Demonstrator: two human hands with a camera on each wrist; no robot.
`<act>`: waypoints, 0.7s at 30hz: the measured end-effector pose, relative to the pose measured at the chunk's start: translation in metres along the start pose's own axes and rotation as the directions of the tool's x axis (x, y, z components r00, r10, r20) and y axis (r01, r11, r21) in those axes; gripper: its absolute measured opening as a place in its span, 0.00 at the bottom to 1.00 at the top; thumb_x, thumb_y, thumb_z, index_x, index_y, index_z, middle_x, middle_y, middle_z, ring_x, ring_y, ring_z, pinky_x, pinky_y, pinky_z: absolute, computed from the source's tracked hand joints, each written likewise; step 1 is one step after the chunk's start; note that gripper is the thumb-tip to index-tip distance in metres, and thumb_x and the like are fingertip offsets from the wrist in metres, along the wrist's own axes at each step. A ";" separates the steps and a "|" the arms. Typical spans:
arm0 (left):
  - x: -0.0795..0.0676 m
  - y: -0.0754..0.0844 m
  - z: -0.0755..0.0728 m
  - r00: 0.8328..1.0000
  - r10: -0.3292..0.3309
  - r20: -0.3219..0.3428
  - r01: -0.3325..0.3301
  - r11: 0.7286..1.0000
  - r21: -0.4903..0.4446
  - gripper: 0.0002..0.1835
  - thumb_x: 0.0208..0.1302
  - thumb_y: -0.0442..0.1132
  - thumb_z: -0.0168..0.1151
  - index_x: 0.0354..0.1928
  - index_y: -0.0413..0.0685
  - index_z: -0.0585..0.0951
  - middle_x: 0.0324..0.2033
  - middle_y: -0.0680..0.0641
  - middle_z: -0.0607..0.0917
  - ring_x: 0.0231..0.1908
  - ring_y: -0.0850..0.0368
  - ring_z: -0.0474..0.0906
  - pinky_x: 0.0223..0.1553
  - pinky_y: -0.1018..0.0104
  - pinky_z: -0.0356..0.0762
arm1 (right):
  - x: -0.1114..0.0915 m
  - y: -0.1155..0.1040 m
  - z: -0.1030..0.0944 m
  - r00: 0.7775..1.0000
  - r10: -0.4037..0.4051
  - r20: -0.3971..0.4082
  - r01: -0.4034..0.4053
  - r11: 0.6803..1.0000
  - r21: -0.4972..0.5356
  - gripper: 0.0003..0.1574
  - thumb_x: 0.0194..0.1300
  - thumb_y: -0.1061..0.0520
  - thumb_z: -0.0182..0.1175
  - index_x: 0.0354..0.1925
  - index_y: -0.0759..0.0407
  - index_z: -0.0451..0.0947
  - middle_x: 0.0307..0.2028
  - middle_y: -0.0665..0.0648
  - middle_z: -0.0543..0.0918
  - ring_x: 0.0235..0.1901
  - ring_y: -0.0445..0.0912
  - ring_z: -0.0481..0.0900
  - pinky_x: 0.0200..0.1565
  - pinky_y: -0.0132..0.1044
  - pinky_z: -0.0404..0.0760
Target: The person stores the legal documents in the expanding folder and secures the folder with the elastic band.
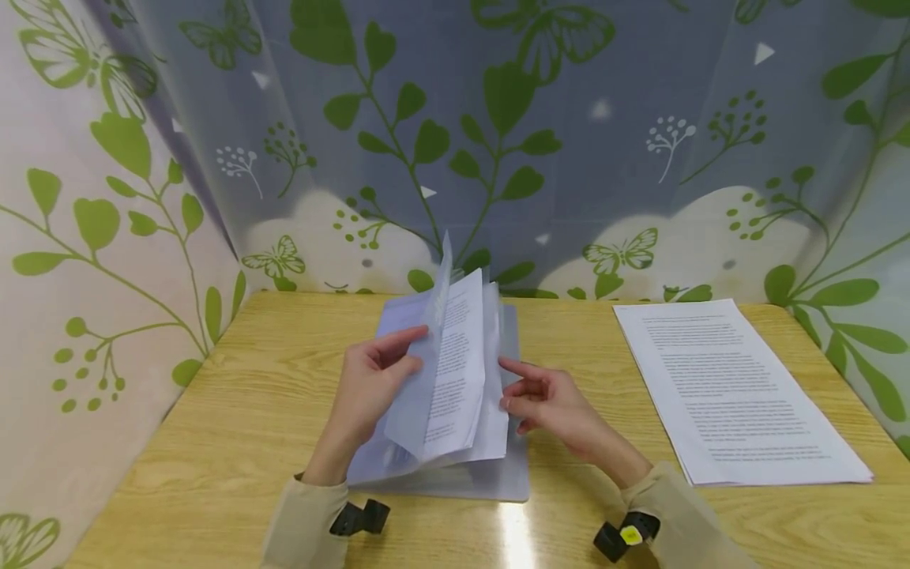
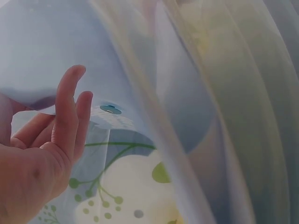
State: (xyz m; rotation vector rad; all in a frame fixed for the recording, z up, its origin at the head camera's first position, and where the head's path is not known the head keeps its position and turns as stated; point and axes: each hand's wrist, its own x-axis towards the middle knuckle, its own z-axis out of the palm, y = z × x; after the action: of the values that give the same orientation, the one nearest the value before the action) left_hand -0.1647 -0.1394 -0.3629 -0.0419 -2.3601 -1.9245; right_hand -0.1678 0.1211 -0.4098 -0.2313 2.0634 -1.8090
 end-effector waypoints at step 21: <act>-0.002 0.001 0.000 0.999 -0.020 0.050 0.017 0.998 0.063 0.20 0.62 0.28 0.60 0.55 0.46 0.88 0.54 0.44 0.88 0.45 0.57 0.71 0.41 0.71 0.68 | -0.002 0.000 -0.002 0.998 -0.062 -0.021 0.059 0.991 -0.121 0.33 0.69 0.60 0.62 0.71 0.62 0.71 0.50 0.65 0.83 0.40 0.48 0.82 0.35 0.38 0.84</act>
State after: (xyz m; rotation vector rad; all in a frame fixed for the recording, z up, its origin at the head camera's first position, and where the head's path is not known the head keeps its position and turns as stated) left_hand -0.1630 -0.1394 -0.3621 -0.0649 -2.4596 -1.8785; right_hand -0.1668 0.1241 -0.4097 -0.3090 2.2077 -1.7315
